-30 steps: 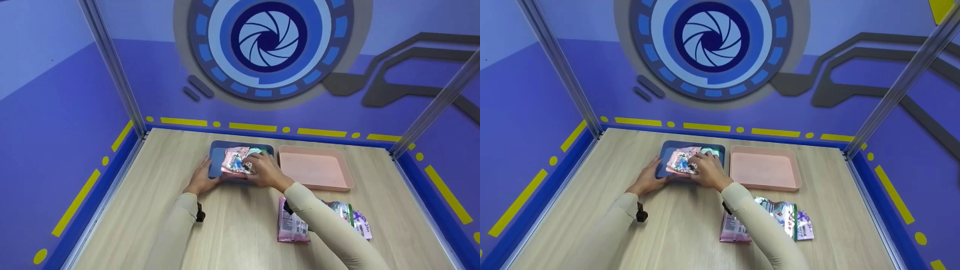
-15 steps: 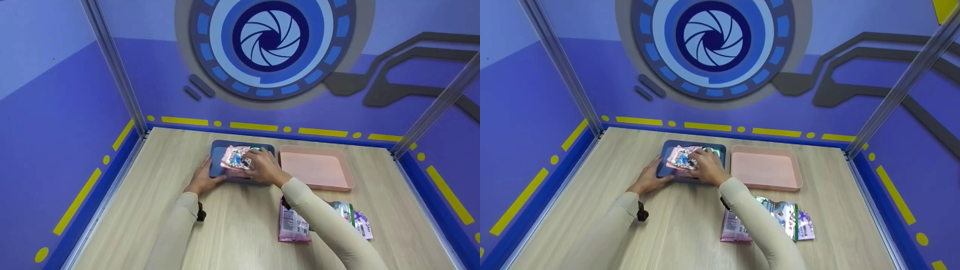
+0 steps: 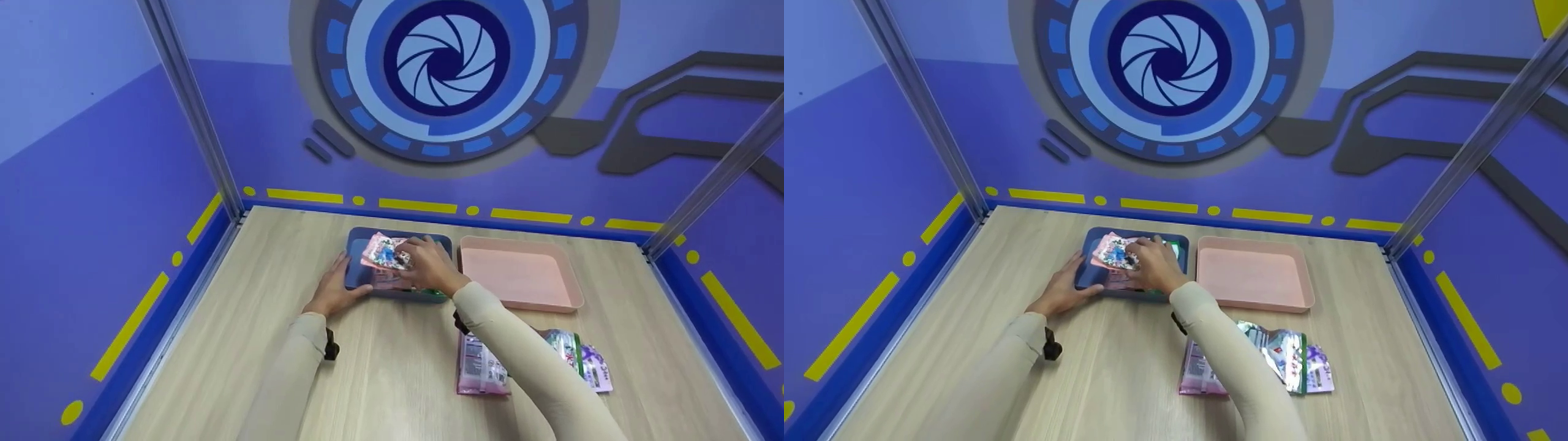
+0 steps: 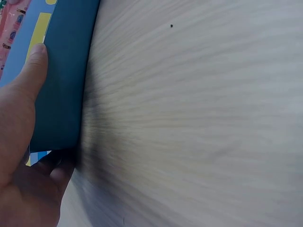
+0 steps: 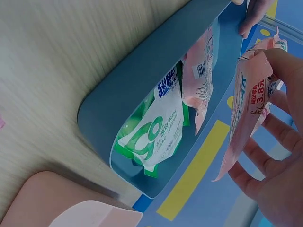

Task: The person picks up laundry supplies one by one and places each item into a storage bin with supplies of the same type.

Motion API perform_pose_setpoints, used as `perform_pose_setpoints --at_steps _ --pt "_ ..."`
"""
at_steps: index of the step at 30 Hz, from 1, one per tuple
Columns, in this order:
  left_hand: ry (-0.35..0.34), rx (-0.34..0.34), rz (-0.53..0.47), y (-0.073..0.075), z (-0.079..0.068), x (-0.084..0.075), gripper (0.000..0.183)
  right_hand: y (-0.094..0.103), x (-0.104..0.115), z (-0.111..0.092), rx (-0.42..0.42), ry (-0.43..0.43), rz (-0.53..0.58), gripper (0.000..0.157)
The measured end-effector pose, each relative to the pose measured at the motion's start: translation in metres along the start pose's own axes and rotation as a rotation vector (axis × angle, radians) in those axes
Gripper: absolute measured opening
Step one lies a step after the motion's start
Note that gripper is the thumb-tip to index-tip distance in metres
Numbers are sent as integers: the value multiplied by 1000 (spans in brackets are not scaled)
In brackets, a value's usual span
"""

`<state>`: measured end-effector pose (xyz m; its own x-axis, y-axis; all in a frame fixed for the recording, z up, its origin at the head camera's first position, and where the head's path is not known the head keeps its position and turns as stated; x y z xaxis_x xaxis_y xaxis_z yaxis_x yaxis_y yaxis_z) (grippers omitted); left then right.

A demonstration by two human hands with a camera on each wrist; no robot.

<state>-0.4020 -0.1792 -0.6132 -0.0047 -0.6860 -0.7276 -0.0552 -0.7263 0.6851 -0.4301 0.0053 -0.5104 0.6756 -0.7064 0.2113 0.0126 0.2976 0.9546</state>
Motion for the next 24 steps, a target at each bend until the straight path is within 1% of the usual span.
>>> perform_pose_setpoints --at_steps 4,6,14,24 --pt "-11 -3 9 0 1 0 102 -3 -4 5 20 -39 19 49" --pt "-12 -3 17 -1 2 1 103 -4 -6 7 27 -47 11 50" --pt "11 7 6 -1 1 1 103 -8 -6 14 35 -45 -4 50" --pt "-1 -11 0 0 2 0 104 -18 -7 23 40 -46 -14 49"
Point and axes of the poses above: each hand's wrist, its own z-axis towards the middle knuckle, its own y-axis out of the back of the hand, x = y × z, the point moved 10 cm from there along z, towards the middle knuckle, and after that the axes turned 1 degree about x, right-handed, at the moved point
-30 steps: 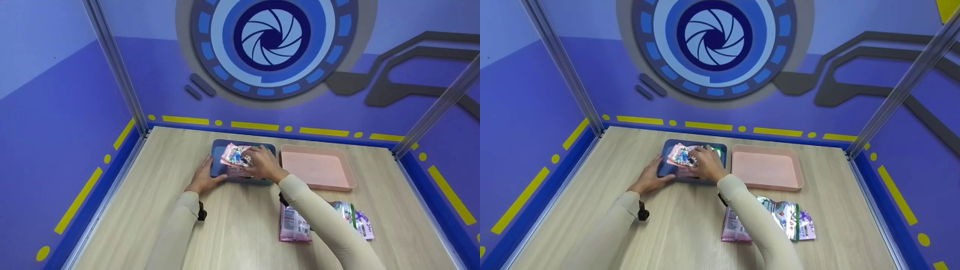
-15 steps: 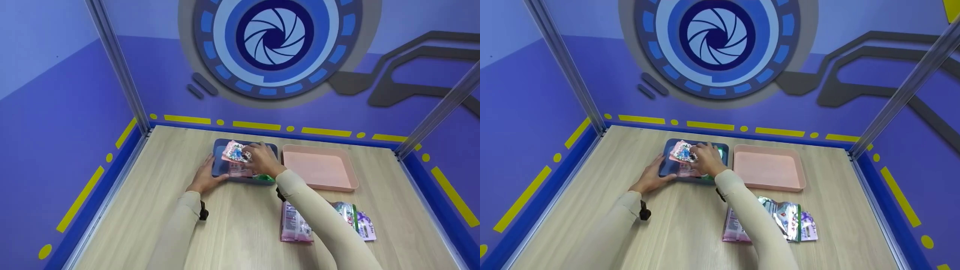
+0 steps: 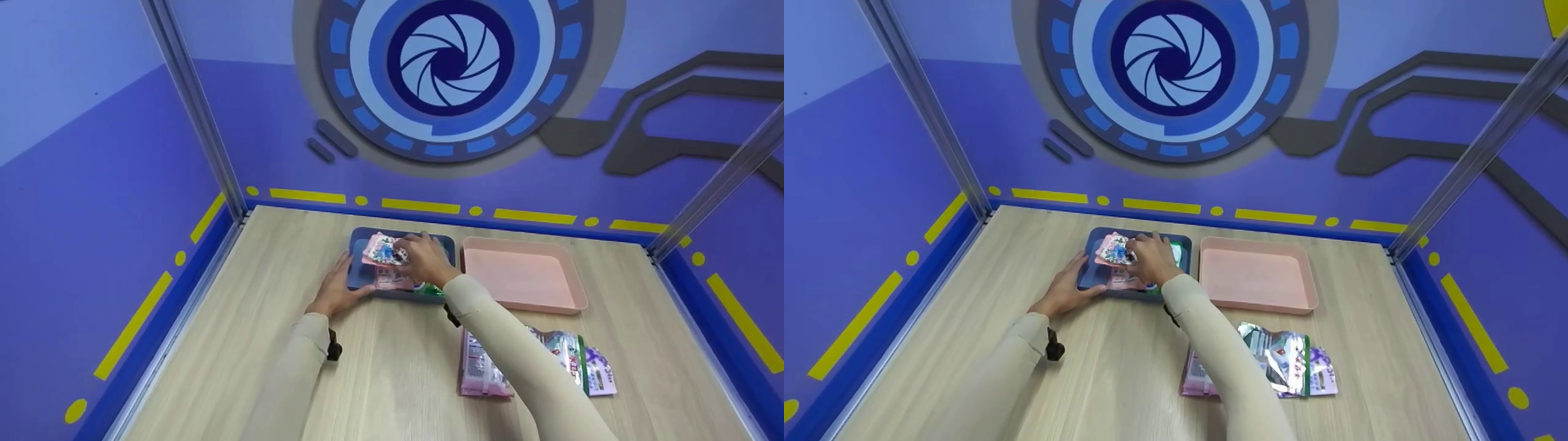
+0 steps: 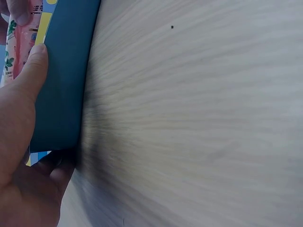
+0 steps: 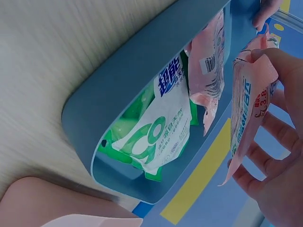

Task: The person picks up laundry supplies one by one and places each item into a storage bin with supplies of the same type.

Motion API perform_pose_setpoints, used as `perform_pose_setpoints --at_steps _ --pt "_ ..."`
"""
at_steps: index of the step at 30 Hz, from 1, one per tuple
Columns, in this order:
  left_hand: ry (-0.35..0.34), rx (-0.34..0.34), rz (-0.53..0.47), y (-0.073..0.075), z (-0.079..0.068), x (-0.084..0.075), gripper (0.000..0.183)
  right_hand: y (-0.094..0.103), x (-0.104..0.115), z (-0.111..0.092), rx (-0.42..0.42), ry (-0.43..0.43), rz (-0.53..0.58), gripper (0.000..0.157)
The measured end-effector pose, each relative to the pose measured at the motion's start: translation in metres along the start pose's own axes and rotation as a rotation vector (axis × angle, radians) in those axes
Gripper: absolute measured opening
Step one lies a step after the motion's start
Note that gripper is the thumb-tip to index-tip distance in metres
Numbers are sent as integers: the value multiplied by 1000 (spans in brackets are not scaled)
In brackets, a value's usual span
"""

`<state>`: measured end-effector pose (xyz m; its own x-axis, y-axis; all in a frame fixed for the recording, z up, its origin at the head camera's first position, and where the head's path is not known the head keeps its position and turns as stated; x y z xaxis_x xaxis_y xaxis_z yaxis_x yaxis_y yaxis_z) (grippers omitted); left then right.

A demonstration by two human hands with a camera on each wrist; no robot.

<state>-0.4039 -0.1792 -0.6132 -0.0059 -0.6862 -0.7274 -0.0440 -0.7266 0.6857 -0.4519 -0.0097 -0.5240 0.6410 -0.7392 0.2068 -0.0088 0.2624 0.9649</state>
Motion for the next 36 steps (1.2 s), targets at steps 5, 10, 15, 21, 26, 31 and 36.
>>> perform_pose_setpoints --at_steps 5,10,15,21,26,31,36 --pt "-9 -11 -11 1 -1 -1 103 -7 -2 5 30 -40 -28 49" --pt "-28 -22 -13 1 -1 -4 101 -11 -3 10 50 -69 -46 48" --pt "-26 -13 2 1 -1 -4 101 -12 -2 13 36 -60 -25 46" --pt "-5 -2 -5 0 -1 -1 102 -14 1 16 24 -50 -13 45" --pt "-7 -9 -19 0 1 1 103 -16 2 19 29 -49 -32 45" --pt "-25 -16 -15 1 0 -1 102 -21 2 18 31 -59 -37 42" --pt "-35 -15 -17 2 -2 -4 102 -25 0 18 32 -83 -41 42"
Point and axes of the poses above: each hand's wrist, its own z-axis towards the middle knuckle, its own y-axis out of the back of the hand, x = y × z, the point moved 10 cm from there along z, towards the middle knuckle, and after that the axes turned 1 degree about x, right-handed, at the moved point
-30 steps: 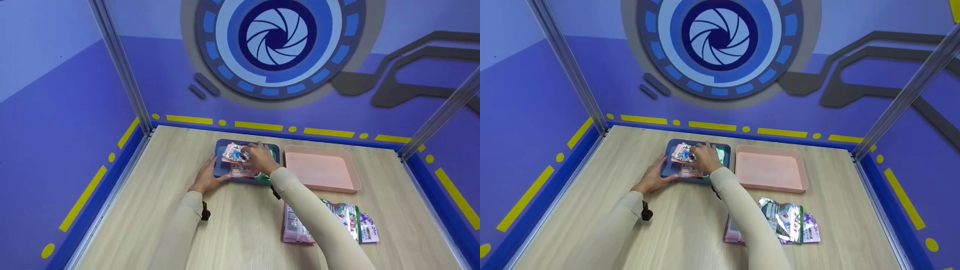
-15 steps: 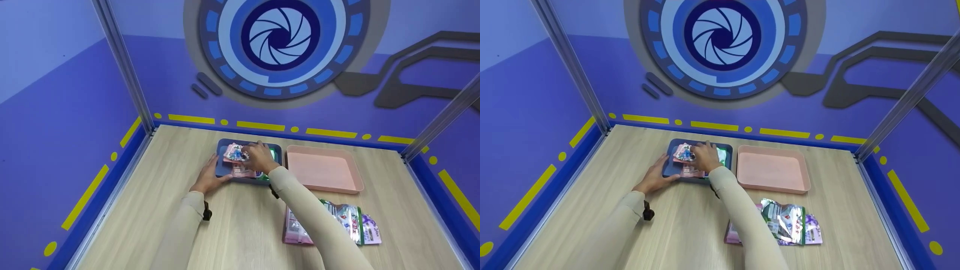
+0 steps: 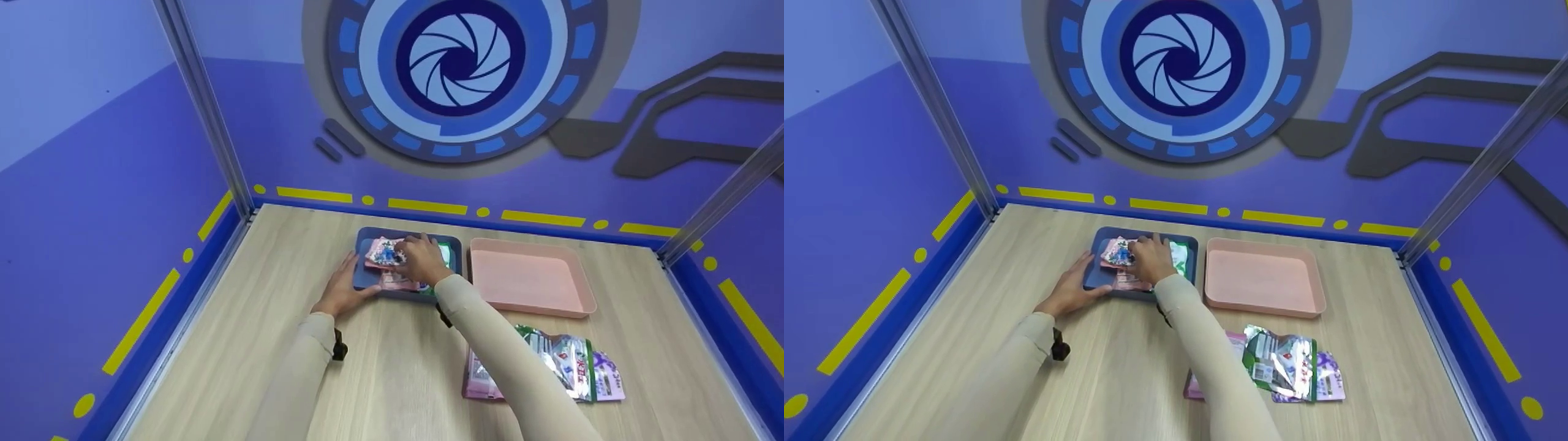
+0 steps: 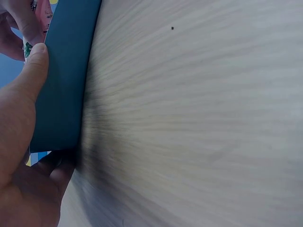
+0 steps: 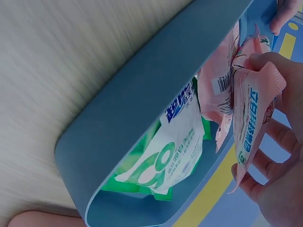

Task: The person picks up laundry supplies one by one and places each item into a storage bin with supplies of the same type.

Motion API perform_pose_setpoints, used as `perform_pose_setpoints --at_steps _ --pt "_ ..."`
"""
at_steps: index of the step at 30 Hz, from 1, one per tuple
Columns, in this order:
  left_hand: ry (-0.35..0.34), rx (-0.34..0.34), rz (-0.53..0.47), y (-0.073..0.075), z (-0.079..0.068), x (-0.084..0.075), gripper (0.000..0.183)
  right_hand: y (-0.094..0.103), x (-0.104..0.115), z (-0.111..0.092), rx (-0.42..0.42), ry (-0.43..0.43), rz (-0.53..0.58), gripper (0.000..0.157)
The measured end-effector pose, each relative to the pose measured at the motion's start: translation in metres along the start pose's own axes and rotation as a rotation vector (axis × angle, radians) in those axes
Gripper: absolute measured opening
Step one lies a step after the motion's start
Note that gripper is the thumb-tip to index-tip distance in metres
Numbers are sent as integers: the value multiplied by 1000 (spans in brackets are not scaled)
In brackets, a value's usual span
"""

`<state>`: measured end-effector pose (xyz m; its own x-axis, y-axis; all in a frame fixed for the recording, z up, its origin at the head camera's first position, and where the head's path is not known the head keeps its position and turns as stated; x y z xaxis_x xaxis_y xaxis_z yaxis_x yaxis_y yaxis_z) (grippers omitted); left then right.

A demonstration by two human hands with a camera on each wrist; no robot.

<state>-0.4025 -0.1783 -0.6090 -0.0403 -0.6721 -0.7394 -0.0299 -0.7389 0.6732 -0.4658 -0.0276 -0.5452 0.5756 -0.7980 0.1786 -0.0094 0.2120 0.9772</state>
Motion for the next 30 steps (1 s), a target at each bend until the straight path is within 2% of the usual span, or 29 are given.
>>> perform_pose_setpoints --at_steps 4,11,14,24,30 --pt "21 8 8 -1 1 3 103 -2 -1 0 4 -22 0 42" --pt "-5 5 18 -1 1 0 101 -10 -3 -1 33 -47 -38 43" --pt "5 6 22 0 0 0 101 -12 -4 -1 44 -55 -44 45" --pt "1 -8 10 -1 0 1 100 -18 2 -2 60 -31 -19 54" --pt "22 1 21 -2 1 3 100 -19 7 -4 63 -13 -2 62"
Point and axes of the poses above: each hand's wrist, its own z-axis towards the middle knuckle, its own y-axis out of the back of the hand, x = y × z, the point moved 10 cm from there along z, towards the middle knuckle, and after that the axes turned 1 degree about x, right-handed, at the moved point
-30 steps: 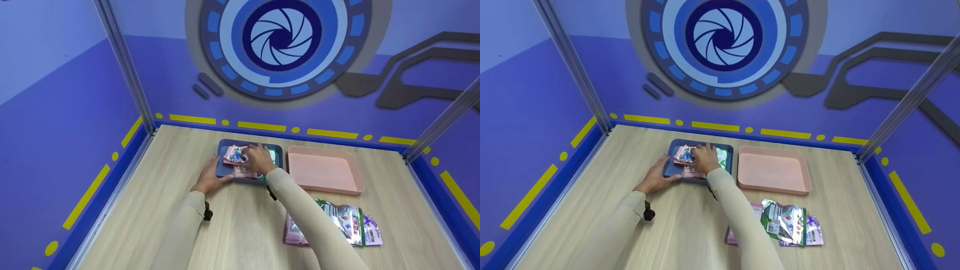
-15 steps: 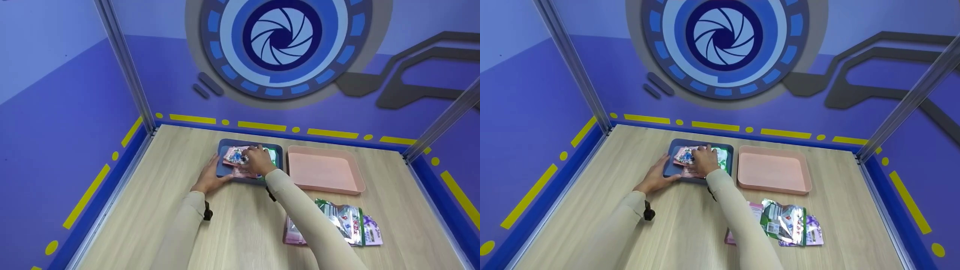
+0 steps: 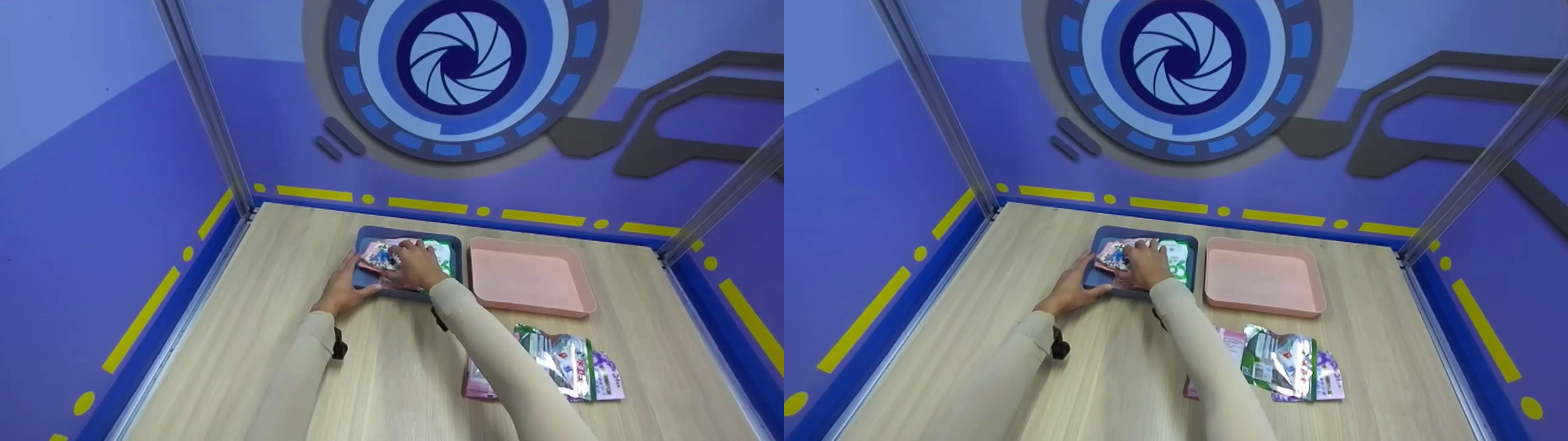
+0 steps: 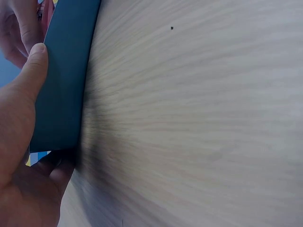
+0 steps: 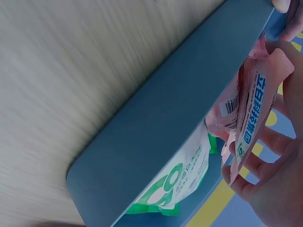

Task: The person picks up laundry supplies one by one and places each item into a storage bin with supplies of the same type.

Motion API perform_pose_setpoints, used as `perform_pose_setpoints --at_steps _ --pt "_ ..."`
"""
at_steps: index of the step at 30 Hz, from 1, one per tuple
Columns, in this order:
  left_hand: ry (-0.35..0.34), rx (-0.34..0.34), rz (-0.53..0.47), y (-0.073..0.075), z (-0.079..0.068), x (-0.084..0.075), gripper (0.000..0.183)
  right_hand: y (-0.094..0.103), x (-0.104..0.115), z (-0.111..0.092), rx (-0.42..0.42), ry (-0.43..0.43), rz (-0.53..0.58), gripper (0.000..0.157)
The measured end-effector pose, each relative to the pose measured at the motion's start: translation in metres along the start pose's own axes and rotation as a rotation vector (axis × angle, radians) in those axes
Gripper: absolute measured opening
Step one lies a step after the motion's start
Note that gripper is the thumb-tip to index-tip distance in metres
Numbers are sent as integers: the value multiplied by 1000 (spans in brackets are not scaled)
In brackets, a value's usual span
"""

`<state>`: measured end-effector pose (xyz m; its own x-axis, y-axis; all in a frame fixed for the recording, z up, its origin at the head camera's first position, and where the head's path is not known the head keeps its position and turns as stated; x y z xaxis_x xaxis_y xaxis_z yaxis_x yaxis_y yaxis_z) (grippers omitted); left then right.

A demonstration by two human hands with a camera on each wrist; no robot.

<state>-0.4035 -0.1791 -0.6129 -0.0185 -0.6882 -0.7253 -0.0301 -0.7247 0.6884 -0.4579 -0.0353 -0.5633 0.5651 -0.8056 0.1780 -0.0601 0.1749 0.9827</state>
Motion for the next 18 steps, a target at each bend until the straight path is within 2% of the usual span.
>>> perform_pose_setpoints --at_steps 4,11,18 --pt "10 1 5 -1 2 2 100 0 2 -1 3 5 16 70" --pt "-54 -36 -3 1 4 -1 97 -1 0 -1 -13 -10 7 72" --pt "-22 -23 6 -1 4 3 98 0 -3 -4 -14 -18 46 76"
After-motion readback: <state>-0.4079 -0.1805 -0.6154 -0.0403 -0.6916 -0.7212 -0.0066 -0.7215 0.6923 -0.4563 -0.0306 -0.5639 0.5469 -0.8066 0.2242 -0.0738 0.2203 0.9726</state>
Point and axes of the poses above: each hand's wrist, its own z-axis towards the middle knuckle, its own y-axis out of the back of the hand, x = y × z, the point moved 10 cm from there along z, towards the middle knuckle, and after that the axes turned 1 degree about x, right-handed, at the moved point
